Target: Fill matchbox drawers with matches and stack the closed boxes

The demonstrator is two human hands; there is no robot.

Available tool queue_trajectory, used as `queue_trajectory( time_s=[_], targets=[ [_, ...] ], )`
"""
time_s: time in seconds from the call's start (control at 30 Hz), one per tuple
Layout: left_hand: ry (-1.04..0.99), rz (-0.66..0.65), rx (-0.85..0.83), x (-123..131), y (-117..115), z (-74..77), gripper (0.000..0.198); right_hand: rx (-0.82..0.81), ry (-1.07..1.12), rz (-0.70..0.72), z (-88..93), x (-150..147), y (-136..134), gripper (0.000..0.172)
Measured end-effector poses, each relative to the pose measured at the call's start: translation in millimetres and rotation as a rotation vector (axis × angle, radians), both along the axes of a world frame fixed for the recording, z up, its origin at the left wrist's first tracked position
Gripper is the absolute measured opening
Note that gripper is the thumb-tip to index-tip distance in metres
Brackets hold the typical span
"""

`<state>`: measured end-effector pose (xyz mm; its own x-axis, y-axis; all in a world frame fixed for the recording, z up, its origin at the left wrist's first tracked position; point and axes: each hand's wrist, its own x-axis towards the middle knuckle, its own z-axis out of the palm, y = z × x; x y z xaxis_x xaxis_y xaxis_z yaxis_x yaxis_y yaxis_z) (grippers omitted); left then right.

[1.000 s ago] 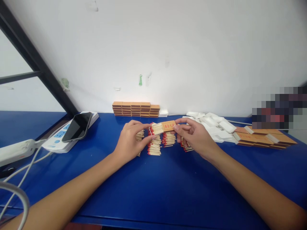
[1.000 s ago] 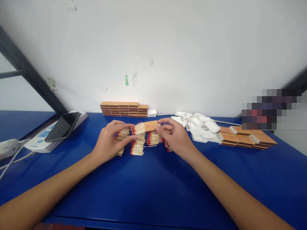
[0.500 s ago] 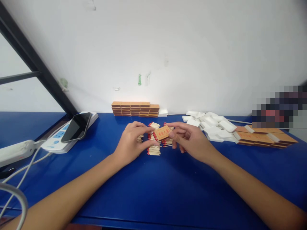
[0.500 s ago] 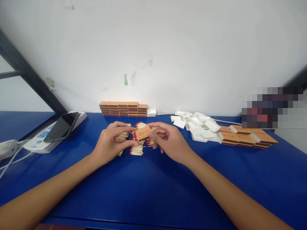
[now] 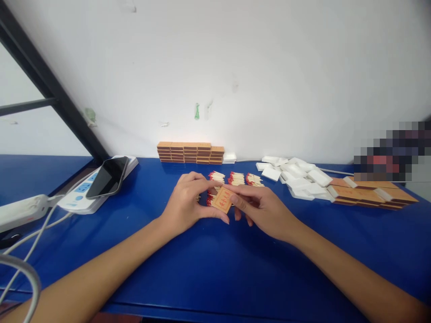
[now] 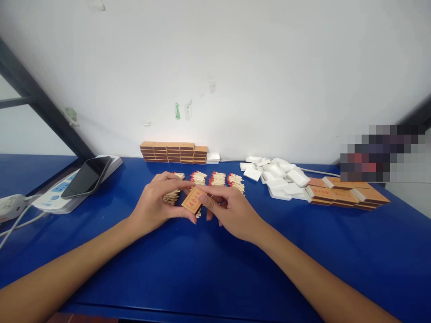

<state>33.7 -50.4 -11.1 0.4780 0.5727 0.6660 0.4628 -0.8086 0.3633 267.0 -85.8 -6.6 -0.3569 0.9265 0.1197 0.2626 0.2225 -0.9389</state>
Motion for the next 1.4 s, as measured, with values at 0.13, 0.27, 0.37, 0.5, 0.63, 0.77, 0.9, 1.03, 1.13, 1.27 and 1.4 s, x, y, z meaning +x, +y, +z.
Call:
queue_trajectory(
  time_s=[0.13, 0.27, 0.37, 0.5, 0.63, 0.77, 0.9, 1.03, 1.13, 1.27, 1.4],
  targets=[
    [0.016, 0.02, 0.002, 1, 0, -1.1, 0.064, 0.009, -0.002, 0.001, -1.2, -4, -3, 0.056],
    [-0.005, 0.042, 0.035, 2, -1, -0.4, 0.05, 0.015, -0.004, -0.051, -3.3, 0, 0, 0.057],
    [-0.03, 0.069, -0.009, 3, -1, 0.6, 0.041, 0.066, -0.029, -0.081, -5.5, 6, 4, 0.052],
    [-0.012, 0.044, -0.061, 2, -1, 0.4, 0.047, 0.226, -0.144, -0.105, -4.4, 15, 10, 0.048],
    [0.023, 0.014, -0.071, 1, 0, -2.1, 0.051, 0.311, -0.235, -0.065, -0.8, 22, 12, 0.032],
    [0.044, -0.002, -0.097, 1, 0, -3.8, 0.055, 0.333, -0.29, -0.053, 0.7, 25, 14, 0.029],
    [0.073, 0.023, -0.081, 1, 1, -3.3, 0.05, 0.383, -0.33, -0.054, 1.3, 25, 14, 0.026],
    [0.094, 0.015, -0.01, 0, 2, -0.9, 0.033, 0.408, -0.332, -0.048, 1.7, 24, 13, 0.022],
    [0.099, -0.002, 0.01, 0, 2, 0.7, 0.031, 0.423, -0.331, -0.052, 1.3, 23, 13, 0.023],
    [0.097, -0.018, 0.02, -1, 4, 0.2, 0.033, 0.462, -0.34, -0.05, -0.6, 23, 13, 0.027],
    [0.096, -0.032, 0.028, 0, 5, -0.7, 0.034, 0.506, -0.358, -0.048, -2.4, 24, 14, 0.028]
  ],
)
